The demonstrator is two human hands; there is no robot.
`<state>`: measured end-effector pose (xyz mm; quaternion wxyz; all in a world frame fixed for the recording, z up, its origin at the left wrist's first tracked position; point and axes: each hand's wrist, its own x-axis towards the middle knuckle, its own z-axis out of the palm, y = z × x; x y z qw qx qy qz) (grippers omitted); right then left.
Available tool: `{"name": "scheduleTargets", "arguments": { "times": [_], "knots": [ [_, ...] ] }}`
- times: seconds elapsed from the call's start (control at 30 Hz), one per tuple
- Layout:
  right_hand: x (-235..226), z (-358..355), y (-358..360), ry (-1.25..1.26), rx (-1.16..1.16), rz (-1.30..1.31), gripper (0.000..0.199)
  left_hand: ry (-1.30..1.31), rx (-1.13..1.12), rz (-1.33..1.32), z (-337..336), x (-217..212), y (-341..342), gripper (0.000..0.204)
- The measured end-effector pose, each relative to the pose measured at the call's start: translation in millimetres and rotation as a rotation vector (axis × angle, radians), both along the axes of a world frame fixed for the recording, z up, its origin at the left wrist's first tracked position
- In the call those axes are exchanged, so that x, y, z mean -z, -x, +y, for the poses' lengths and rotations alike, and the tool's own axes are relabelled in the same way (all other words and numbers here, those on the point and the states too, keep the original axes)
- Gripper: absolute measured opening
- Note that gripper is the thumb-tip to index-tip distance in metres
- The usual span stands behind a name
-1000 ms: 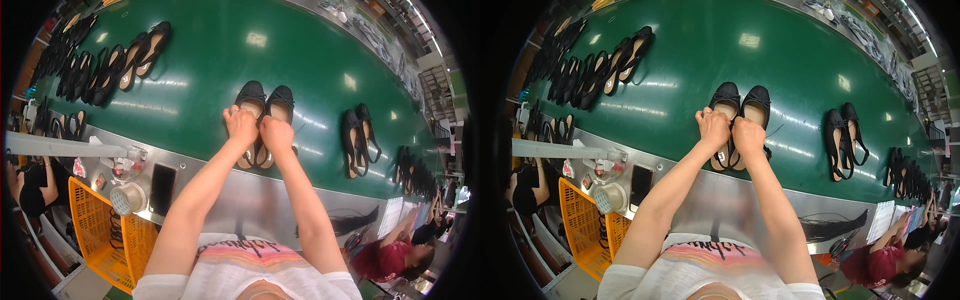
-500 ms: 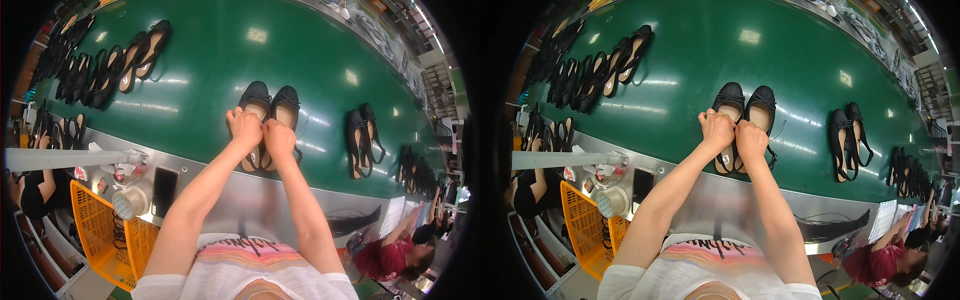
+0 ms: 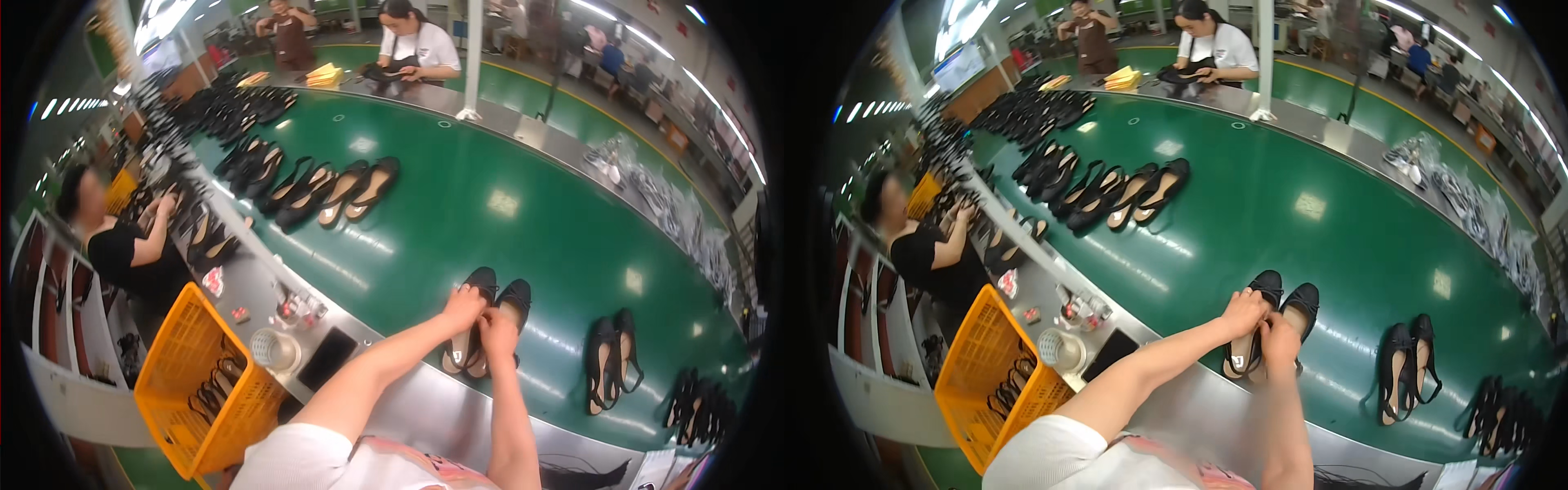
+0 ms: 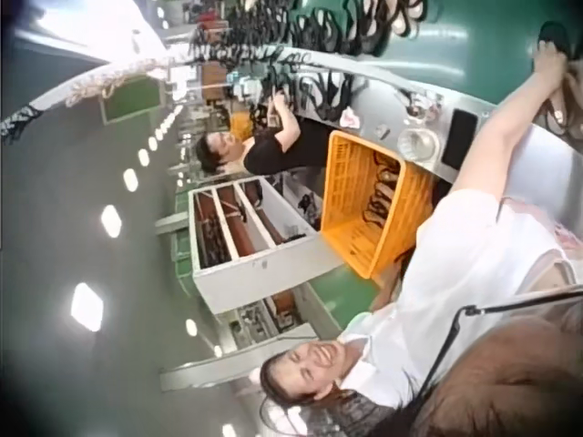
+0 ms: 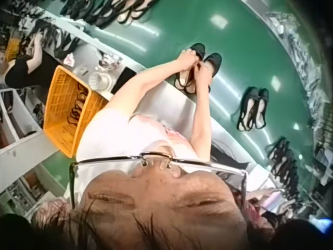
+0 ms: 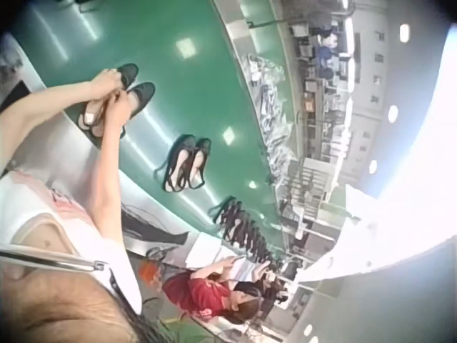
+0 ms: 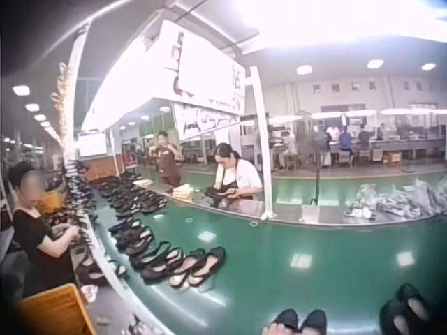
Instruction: The person secures pairs of shoes on an assembly line conveyor by taking cords from a bundle and tying the shoes together by hand.
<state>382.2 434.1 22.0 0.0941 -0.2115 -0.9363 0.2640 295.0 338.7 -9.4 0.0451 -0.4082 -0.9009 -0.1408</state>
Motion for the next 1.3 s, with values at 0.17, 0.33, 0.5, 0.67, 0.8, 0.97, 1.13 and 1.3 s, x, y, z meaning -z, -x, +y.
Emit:
{"name": "scheduleTargets", "arguments": {
  "times": [0.17,0.33,0.5,0.67,0.8,0.97,1.13,1.3],
  "knots": [
    [-38.2,66.3,-36.3,-0.290,-0.182,0.127,0.047,-0.959,-0.396,-0.448,-10.2,22.7,6.5,0.010],
    [-59.1,106.9,-64.1,-0.324,-0.145,-0.329,0.021,-2.034,-0.939,-1.327,-15.5,34.3,15.7,0.013],
    [-19.9,65.3,-31.0,-0.361,-0.045,-0.208,0.018,-2.036,-0.992,-1.087,-22.8,24.6,17.4,0.013],
    [11.0,47.7,-5.9,-0.401,-0.111,-0.269,0.020,-1.840,-0.640,-0.798,-54.7,-1.7,32.6,0.012],
    [-29.8,69.7,-16.4,-0.531,-0.246,-0.359,0.020,-1.434,-0.264,-0.769,-49.3,-60.1,10.1,0.010],
    [-106.2,103.0,-31.4,-0.608,-0.221,-0.161,0.018,-0.996,-0.009,-0.338,-28.0,-100.8,-16.5,0.011],
    [-139.1,69.8,-12.1,-0.425,-0.229,0.274,0.012,-0.790,0.070,-0.320,-39.6,-132.3,-25.4,0.011],
    [-96.2,52.4,-7.9,1.023,-0.018,0.515,0.009,-0.642,0.237,-0.199,-19.0,-144.6,-31.8,0.010]
  ]
}}
